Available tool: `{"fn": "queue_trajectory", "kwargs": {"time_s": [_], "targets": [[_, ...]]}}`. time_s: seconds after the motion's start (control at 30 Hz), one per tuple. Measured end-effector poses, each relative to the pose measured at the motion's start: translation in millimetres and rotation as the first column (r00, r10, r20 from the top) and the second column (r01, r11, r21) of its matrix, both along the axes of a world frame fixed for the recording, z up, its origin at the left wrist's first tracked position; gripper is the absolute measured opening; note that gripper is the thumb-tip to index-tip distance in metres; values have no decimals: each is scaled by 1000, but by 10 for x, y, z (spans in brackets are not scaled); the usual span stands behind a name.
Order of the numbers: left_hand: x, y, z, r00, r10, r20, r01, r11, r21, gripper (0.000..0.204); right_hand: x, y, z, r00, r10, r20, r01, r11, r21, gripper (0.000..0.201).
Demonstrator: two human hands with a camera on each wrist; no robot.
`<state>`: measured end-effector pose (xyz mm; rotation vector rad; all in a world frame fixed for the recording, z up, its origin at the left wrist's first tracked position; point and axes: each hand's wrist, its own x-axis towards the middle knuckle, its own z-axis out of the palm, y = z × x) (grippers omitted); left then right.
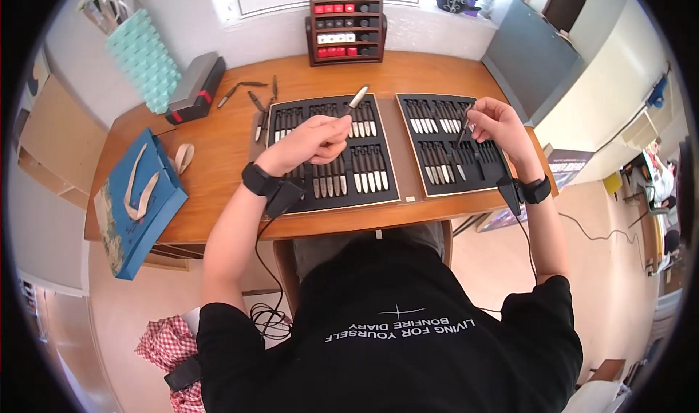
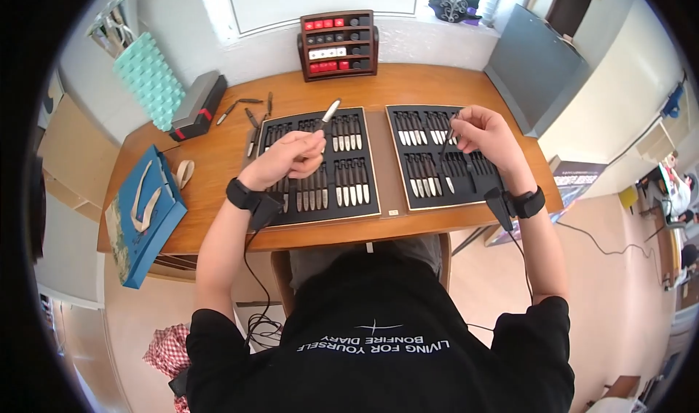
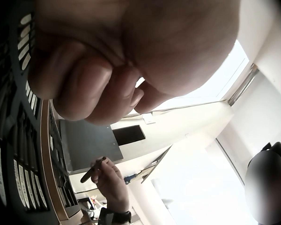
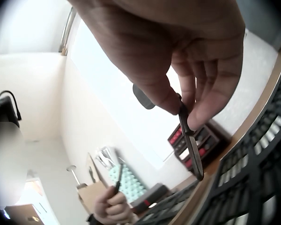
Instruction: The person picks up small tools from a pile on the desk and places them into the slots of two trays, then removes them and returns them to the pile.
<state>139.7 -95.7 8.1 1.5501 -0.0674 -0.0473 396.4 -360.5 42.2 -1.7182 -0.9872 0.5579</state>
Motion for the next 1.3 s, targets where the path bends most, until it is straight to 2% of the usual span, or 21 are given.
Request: {"fn": "queue_trajectory", "kwargs": {"time_s": [0.03, 0.1, 0.13, 0.17, 0.23, 0.43, 0.5, 0.53, 0.6, 0.63, 0.7, 0.73, 0.8, 0.83, 0.9, 1.03, 1.1, 1.17, 1.2, 1.3], "targets": [[4, 15, -18, 1000, -11, -1, 11, 1000, -2, 42, 69, -59, -59, 1000, -11, -1, 11, 1000, -2, 14], [-6, 17, -26, 999, -37, -9, 36, 995, -90, 40, 108, -124, -122, 994, 9, 111, 15, 976, -216, 13], [-14, 10, -18, 999, -28, -21, 26, 996, -90, 37, 99, -140, -166, 993, -13, 115, 44, 961, -274, 15], [-13, 15, -19, 999, -32, -22, 30, 996, -88, 37, 64, -122, -168, 993, -17, 115, 48, 961, -272, 15], [-9, 25, -28, 1000, -7, -19, 6, 998, -60, 37, 7, -79, -178, 977, 37, 211, 65, 887, -458, 16], [-5, 48, -44, 1000, 0, -14, -1, 1000, -19, 38, -42, 8, -368, 971, 9, 239, 103, 885, -454, 18], [-8, 24, -26, 1000, 12, -15, -13, 1000, -24, 39, -100, -33, -393, 965, -86, 247, 180, 904, -388, 16], [-8, 15, -22, 999, 28, -17, -28, 999, -27, 40, -139, -47, -393, 965, -87, 249, 182, 903, -389, 16], [-1, 21, -30, 1000, 22, -6, -22, 1000, -10, 41, -219, -55, -390, 883, -59, 466, 237, 913, -333, 14], [-2, 29, -25, 1000, 17, 4, -17, 1000, 8, 42, -220, -57, -411, 883, -58, 467, 235, 914, -330, 14], [-12, -12, 9, 999, 32, -1, -32, 999, 15, 44, -197, -66, -477, 701, 60, 710, 259, 906, -333, 13], [-15, -28, 18, 999, 46, -7, -46, 999, 19, 45, -200, -80, -506, 701, 61, 710, 258, 907, -333, 13], [-14, -24, 19, 998, 53, -21, -53, 998, 19, 46, -235, -116, -557, 463, 207, 862, 234, 909, -344, 12], [-13, -23, 15, 998, 60, -34, -59, 998, 18, 47, -263, -134, -577, 465, 209, 861, 233, 909, -346, 12], [-24, -40, 20, 997, 68, -31, -66, 997, 43, 48, -326, -172, -614, 291, 252, 923, 215, 923, -319, 10], [-20, -29, 15, 996, 87, -35, -83, 991, 105, 49, -341, -141, -561, 226, 297, 928, 151, 930, -335, 8], [-33, -90, 63, 993, 118, -8, -116, 987, 109, 48, -361, -121, -499, 201, 368, 908, 154, 903, -400, 4], [-41, -98, 74, 995, 102, 11, -103, 989, 103, 47, -358, -110, -504, 184, 359, 915, 143, 911, -387, 4], [-50, -96, 75, 992, 128, 16, -129, 986, 108, 47, -369, -106, -505, 194, 355, 914, 150, 910, -386, 6], [-52, -82, 74, 997, 78, 17, -80, 989, 125, 48, -370, -116, -530, 205, 335, 920, 155, 917, -368, 12]]}}
